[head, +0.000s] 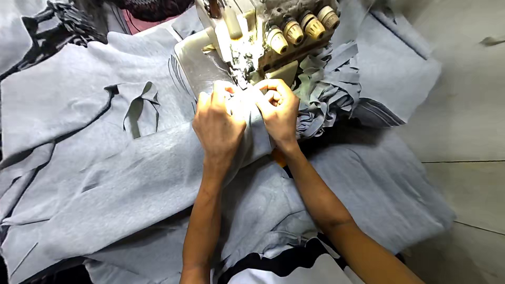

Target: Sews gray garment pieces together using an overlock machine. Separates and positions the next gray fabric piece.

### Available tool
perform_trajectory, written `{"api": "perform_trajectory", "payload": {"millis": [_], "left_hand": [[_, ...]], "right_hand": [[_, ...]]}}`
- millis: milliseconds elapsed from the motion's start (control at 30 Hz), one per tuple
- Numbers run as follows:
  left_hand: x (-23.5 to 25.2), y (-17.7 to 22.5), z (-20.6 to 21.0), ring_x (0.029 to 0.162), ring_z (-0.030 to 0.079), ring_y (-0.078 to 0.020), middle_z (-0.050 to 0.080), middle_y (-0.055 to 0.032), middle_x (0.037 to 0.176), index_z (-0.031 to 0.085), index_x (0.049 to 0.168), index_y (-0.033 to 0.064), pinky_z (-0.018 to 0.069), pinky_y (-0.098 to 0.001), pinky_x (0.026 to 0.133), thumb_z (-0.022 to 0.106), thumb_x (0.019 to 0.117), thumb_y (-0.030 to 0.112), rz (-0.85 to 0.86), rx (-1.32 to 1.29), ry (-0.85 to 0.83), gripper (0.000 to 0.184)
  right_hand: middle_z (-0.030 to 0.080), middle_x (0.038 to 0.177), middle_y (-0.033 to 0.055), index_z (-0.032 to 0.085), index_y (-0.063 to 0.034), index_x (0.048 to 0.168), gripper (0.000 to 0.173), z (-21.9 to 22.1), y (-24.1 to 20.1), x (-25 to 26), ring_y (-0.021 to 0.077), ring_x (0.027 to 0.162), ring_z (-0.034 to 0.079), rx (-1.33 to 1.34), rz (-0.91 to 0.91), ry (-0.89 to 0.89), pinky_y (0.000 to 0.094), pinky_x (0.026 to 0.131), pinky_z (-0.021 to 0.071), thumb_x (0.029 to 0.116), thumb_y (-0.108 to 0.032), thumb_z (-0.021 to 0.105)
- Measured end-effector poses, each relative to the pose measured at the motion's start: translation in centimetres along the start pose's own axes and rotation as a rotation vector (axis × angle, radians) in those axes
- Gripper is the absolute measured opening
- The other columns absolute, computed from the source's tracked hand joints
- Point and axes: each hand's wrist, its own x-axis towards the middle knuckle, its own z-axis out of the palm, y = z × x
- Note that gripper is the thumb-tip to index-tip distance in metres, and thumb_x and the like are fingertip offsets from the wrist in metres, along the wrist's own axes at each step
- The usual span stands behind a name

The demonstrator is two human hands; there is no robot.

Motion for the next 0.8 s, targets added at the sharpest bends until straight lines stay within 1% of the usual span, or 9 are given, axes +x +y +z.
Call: {"api": "perform_trajectory", "payload": {"millis": [67,133,233,267,333,467,633,700,800], "left_hand": [[1.0,0.0,0.3,0.072,0.058,-0.0261,0.058,-0.0063,0.08,0.064,0.118,0.0138,0.0441,-0.041,0.057,0.068,0.0945,0.026,-0.015,-0.005,0.015,0.027],[1.5,-0.2,0.2,0.072,0.057,-0.0256,0.058,-0.0057,0.079,0.062,0.117,0.0144,0.0435,-0.0401,0.059,0.07,0.0936,0.026,-0.001,-0.018,0.009,0.028],[2.3,-0.4,0.2,0.075,0.057,-0.0256,0.059,-0.0068,0.083,0.063,0.115,0.0134,0.0456,-0.0407,0.063,0.072,0.0912,0.025,-0.023,-0.049,0.022,0.028],[2.7,-0.5,0.6,0.076,0.06,-0.0245,0.062,-0.006,0.084,0.066,0.113,0.0135,0.0472,-0.0404,0.065,0.072,0.0901,0.026,-0.043,-0.05,0.05,0.027],[3.3,-0.7,0.9,0.079,0.061,-0.0226,0.063,-0.0043,0.084,0.067,0.112,0.014,0.0478,-0.0396,0.067,0.071,0.0903,0.028,-0.062,-0.047,0.058,0.026],[3.9,-0.9,0.8,0.075,0.061,-0.0229,0.062,-0.0048,0.082,0.066,0.115,0.0137,0.0487,-0.0419,0.065,0.071,0.0888,0.033,-0.105,-0.04,0.024,0.033],[4.5,-1.1,0.5,0.077,0.063,-0.0236,0.064,-0.0052,0.083,0.067,0.117,0.0144,0.0508,-0.0443,0.069,0.073,0.087,0.034,-0.127,-0.031,-0.019,0.037],[4.7,-1.1,0.3,0.077,0.064,-0.0239,0.065,-0.0054,0.083,0.068,0.115,0.0147,0.0514,-0.0448,0.069,0.071,0.0888,0.037,-0.12,-0.014,-0.036,0.034],[4.8,-0.8,0.0,0.078,0.064,-0.0276,0.065,-0.0082,0.083,0.069,0.107,0.0129,0.0501,-0.0468,0.069,0.068,0.0923,0.039,-0.115,0.027,-0.056,0.03]], "right_hand": [[0.053,0.063,-0.0024,0.069,-0.0026,0.111,0.022,0.9,0.8,1.0,0.006,0.048,0.043,0.009,-0.03,0.062,0.0216,0.044,0.0369,0.0887,0.0,0.067],[0.053,0.062,-0.0043,0.07,-0.0015,0.108,0.019,1.5,1.3,1.6,0.0043,0.05,0.045,0.024,-0.054,0.1,0.0214,0.047,0.0394,0.0887,-0.001,0.069],[0.049,0.061,-0.0046,0.07,-0.0009,0.106,0.014,1.8,1.3,1.9,0.0043,0.049,0.042,0.056,-0.072,0.116,0.0214,0.046,0.0374,0.0926,-0.004,0.067],[0.048,0.06,-0.0049,0.07,-0.0009,0.105,0.013,1.9,1.3,2.0,0.0042,0.049,0.041,0.056,-0.082,0.12,0.0215,0.046,0.0368,0.0932,-0.004,0.067],[0.046,0.058,-0.006,0.07,-0.0015,0.104,0.013,2.1,1.4,2.2,0.004,0.047,0.039,0.036,-0.091,0.137,0.0219,0.045,0.0355,0.0928,-0.006,0.067],[0.043,0.058,-0.0063,0.07,-0.002,0.103,0.012,2.5,1.4,2.5,0.0039,0.047,0.036,0.031,-0.093,0.162,0.0217,0.045,0.0338,0.0932,-0.007,0.068],[0.043,0.058,-0.0062,0.07,-0.0023,0.104,0.012,2.7,1.3,2.7,0.0041,0.046,0.034,0.027,-0.069,0.155,0.022,0.044,0.0327,0.0925,-0.005,0.067],[0.04,0.057,-0.007,0.07,-0.0031,0.103,0.012,2.7,1.4,2.7,0.0042,0.045,0.033,0.026,-0.063,0.16,0.0224,0.043,0.0318,0.0921,-0.006,0.066],[0.04,0.057,-0.0075,0.07,-0.0042,0.101,0.009,2.7,1.6,2.9,0.004,0.045,0.033,0.017,-0.079,0.165,0.0224,0.043,0.0318,0.0936,-0.009,0.067]]}}
